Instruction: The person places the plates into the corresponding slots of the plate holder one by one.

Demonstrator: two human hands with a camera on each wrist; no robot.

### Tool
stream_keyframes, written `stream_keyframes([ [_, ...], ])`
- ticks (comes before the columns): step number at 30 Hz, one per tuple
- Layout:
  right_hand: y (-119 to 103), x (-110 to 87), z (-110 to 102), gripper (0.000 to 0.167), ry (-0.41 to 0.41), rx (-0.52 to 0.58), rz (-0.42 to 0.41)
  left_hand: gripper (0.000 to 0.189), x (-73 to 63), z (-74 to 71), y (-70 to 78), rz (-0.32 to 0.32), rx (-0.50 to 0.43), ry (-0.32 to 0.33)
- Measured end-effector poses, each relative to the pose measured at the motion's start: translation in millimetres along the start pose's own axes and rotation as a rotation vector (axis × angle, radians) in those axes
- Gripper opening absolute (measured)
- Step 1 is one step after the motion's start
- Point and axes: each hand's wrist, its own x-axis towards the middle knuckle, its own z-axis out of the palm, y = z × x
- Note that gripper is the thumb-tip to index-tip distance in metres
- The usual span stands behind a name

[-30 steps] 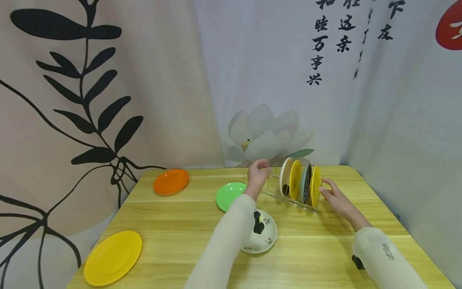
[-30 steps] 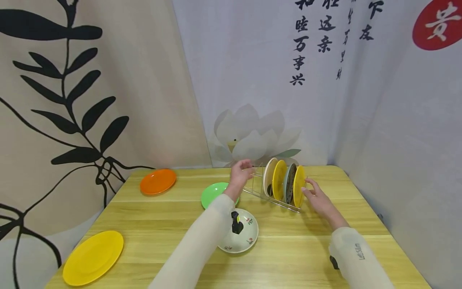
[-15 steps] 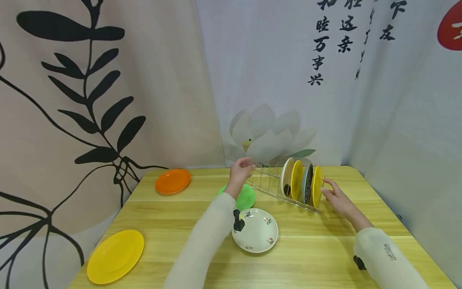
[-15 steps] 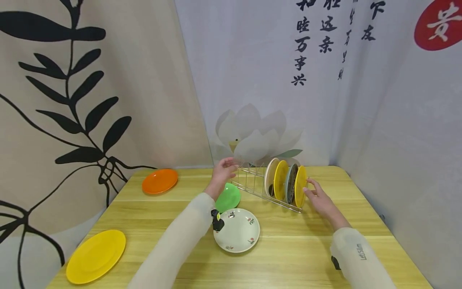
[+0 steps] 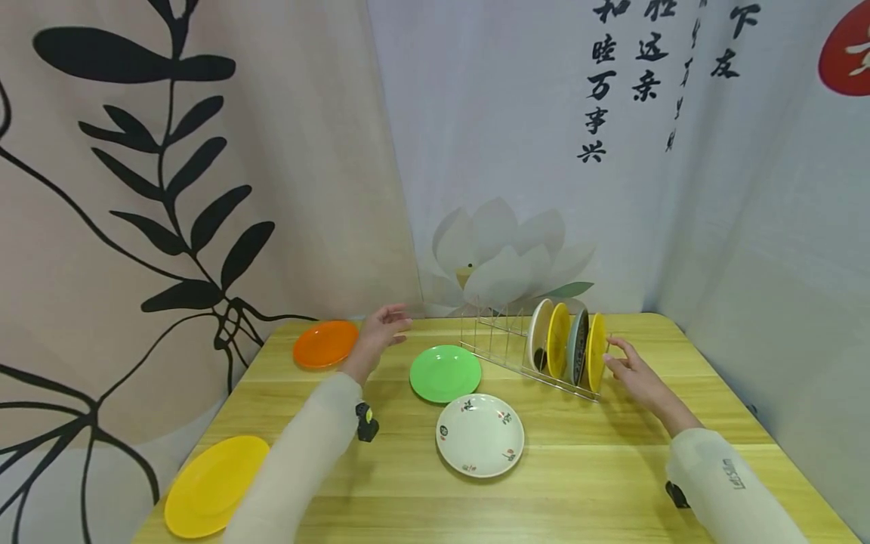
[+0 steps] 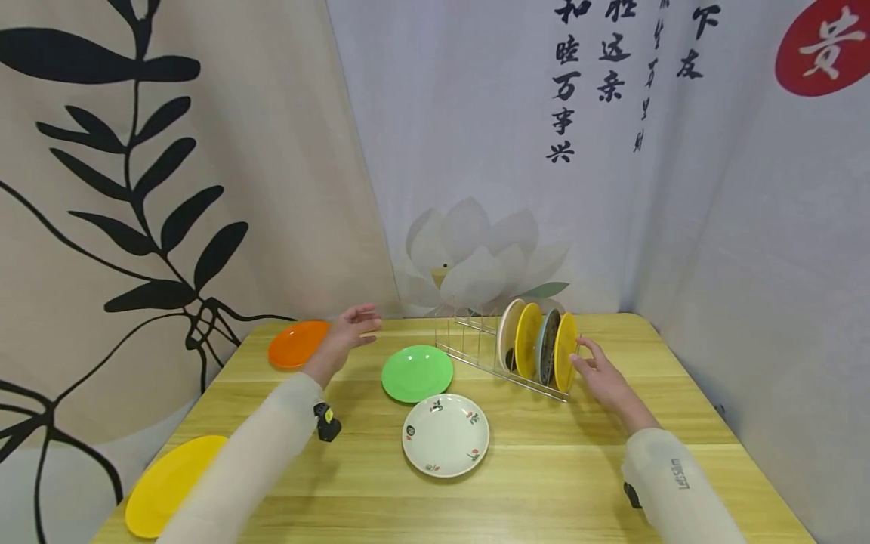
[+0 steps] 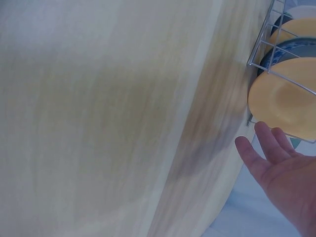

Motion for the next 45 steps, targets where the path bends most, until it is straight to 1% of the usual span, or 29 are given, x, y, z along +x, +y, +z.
stream_keyframes([
  [3,-1,-0.1,0,0.064,0.0,-0.001,-0.005,0.047,-4.5,-32.2,-4.2,0.006,0.007,-0.029],
  [7,-1,-0.1,0,0.063,0.002,-0.002,-0.008,0.054,-16.4,-72.4,-9.0,-0.011,0.04,-0.068],
  [12,-2,0.6,1,0.064,0.005,-0.007,-0.013,0.057,-31.8,-121.7,-23.2,-0.026,0.122,-0.076],
  [15,-2,1.1,1,0.064,0.006,-0.007,-0.018,0.059,-42.9,-150.0,-32.4,-0.021,0.178,-0.097],
  [18,-2,1.4,1,0.064,0.008,-0.008,-0.02,0.062,-57.4,-174.9,-38.5,-0.026,0.216,-0.131],
  [20,-2,1.2,2,0.064,0.008,-0.013,-0.02,0.063,-67.7,-189.4,-41.5,-0.048,0.24,-0.135],
  [23,-2,1.1,2,0.064,0.015,-0.012,-0.022,0.067,-82.5,-209.3,-45.7,-0.091,0.26,-0.126],
  [25,-3,0.9,2,0.064,0.014,-0.014,-0.027,0.069,-90.6,-223.6,-49.4,-0.121,0.296,-0.122],
  [26,-3,1.0,2,0.064,0.015,-0.014,-0.027,0.071,-94.4,-231.5,-51.3,-0.128,0.31,-0.128],
  [30,-3,1.3,1,0.064,0.012,-0.017,-0.025,0.078,-107.8,-260.5,-57.9,-0.159,0.378,-0.112],
  [32,-3,1.4,1,0.064,0.013,-0.017,-0.021,0.08,-114.4,-271.7,-58.8,-0.176,0.388,-0.093],
  [34,-2,1.2,1,0.064,0.013,-0.017,-0.02,0.084,-121.1,-279.9,-57.9,-0.211,0.379,-0.061],
  [36,-2,0.7,1,0.063,0.014,-0.017,-0.021,0.084,-126.9,-287.3,-57.3,-0.239,0.374,-0.05],
  [41,-2,-1.0,0,0.063,0.015,-0.012,-0.017,0.082,-139.0,-303.6,-60.6,-0.315,0.387,-0.017],
  [45,-1,-1.3,0,0.063,0.011,-0.009,-0.011,0.083,-143.6,-311.9,-67.7,-0.364,0.382,0.014],
])
